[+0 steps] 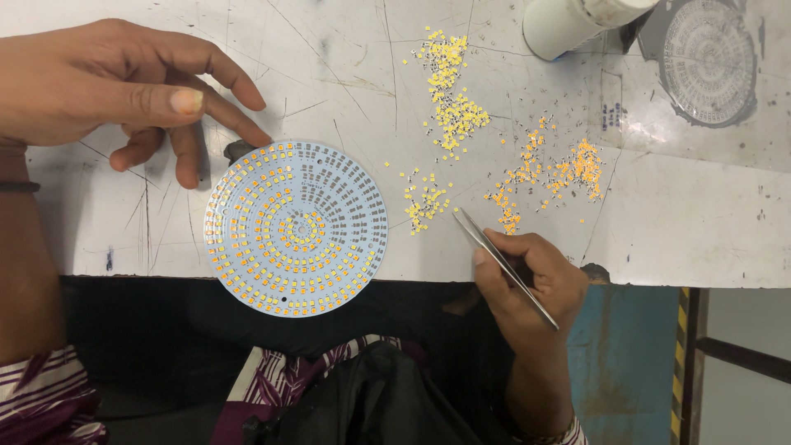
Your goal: The person uses tweezers to pick up small yellow LED components from a pile on the table and places them into empty slots on a circular LED board. The person rotates the board as needed to access different sections while continuing to place LEDs one by one.
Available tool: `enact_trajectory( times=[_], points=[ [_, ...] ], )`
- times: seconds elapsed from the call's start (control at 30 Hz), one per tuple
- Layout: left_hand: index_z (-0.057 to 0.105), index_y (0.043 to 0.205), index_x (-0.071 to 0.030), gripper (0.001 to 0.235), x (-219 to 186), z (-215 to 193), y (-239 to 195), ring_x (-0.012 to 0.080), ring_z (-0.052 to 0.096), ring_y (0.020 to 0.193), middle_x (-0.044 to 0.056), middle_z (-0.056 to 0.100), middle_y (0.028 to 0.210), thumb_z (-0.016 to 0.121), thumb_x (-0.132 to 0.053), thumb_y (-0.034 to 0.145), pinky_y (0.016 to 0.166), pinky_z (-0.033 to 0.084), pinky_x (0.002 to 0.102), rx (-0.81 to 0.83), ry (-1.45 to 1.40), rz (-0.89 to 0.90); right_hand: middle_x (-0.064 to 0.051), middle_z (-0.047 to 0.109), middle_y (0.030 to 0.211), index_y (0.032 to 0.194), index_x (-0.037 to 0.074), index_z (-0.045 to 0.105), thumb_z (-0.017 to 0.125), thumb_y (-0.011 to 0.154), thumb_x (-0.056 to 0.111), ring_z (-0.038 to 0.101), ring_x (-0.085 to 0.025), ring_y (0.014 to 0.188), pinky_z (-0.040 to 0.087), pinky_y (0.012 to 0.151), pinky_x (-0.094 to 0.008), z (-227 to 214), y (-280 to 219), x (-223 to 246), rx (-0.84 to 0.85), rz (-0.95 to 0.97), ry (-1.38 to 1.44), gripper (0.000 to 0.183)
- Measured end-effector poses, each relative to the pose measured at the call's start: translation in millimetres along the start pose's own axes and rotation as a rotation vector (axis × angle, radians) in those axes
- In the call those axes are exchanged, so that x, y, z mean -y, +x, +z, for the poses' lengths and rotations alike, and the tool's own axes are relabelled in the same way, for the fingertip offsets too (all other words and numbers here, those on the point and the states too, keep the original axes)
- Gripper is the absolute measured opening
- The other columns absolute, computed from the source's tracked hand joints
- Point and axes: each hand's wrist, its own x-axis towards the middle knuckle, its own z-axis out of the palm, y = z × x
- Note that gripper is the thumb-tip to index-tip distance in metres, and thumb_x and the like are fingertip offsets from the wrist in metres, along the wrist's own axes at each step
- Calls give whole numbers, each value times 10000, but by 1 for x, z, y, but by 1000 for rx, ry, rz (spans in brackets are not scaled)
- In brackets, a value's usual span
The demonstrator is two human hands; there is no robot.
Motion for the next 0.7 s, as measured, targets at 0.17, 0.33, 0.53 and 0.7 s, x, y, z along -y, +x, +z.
enact_trajectory(
  times=[0.17, 0.33, 0.53, 0.7],
  points=[
    [557, 1414, 79, 560, -3, 3, 1, 298, 756, 678, 274, 741, 1159, 530, -321, 1022, 263, 517, 248, -26, 18, -47, -6, 669, 726, 1028, -45, 737, 778, 919, 57, 565, -14, 637, 433, 590, -180, 0, 0, 0, -22, 33, 3, 154],
    [571, 1412, 34, 557, -28, 5, -1, 246, 801, 758, 184, 741, 1229, 532, -382, 1044, 364, 565, 221, 64, -79, 40, -4, 670, 744, 1043, -45, 740, 783, 913, 65, 573, -23, 649, 441, 597, -178, -1, -4, -7, -3, 12, -45, 176],
    [597, 1334, 4, 547, -51, 18, -9, 216, 815, 726, 134, 752, 1166, 569, -411, 979, 401, 546, 252, -57, 37, -6, -16, 653, 752, 1082, -62, 739, 786, 988, 55, 547, -40, 649, 410, 611, -170, -2, -9, -12, -28, -20, -16, 158],
    [647, 1265, 0, 558, -60, 28, -8, 229, 815, 642, 129, 809, 1160, 607, -458, 948, 364, 513, 262, -101, 4, -55, -35, 693, 834, 1044, -55, 713, 754, 977, 42, 594, -45, 690, 443, 649, -171, 9, -15, -11, 109, -86, 168, 124]
  ],
)
